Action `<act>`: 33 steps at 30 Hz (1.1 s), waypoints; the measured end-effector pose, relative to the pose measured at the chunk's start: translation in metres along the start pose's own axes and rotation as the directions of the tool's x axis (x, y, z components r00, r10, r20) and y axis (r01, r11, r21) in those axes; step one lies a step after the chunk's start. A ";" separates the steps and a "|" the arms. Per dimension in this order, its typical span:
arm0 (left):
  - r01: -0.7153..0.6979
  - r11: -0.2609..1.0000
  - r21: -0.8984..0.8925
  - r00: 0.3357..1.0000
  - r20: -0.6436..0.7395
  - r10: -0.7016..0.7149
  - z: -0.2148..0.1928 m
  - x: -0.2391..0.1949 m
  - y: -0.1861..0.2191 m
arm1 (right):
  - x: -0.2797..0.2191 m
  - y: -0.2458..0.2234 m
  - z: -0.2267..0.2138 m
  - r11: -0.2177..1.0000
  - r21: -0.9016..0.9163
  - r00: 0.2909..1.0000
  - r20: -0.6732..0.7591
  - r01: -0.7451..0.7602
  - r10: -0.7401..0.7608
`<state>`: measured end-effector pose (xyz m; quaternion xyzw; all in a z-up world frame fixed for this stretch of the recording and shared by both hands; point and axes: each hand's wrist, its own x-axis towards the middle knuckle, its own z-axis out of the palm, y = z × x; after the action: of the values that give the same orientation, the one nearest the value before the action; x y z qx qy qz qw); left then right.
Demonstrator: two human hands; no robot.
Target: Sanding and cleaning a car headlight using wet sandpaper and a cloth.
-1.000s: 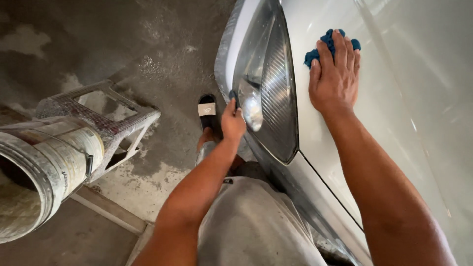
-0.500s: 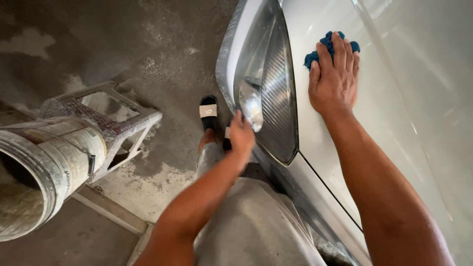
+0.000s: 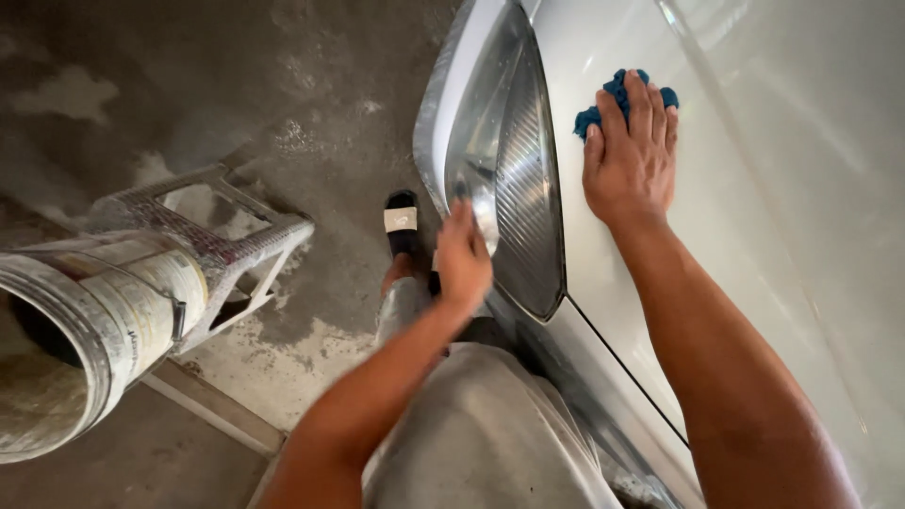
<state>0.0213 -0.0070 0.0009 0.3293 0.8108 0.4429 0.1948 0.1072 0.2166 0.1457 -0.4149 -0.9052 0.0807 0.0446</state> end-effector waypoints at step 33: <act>-0.366 0.930 0.044 0.712 0.657 0.249 -0.070 0.108 0.061 | -0.015 -0.021 -0.014 0.990 0.003 0.987 0.078 -0.140 0.139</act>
<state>-0.0759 0.0519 0.0872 0.6063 0.6634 0.2589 0.3539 0.1033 0.1937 0.1632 -0.4735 -0.8747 0.1036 0.0055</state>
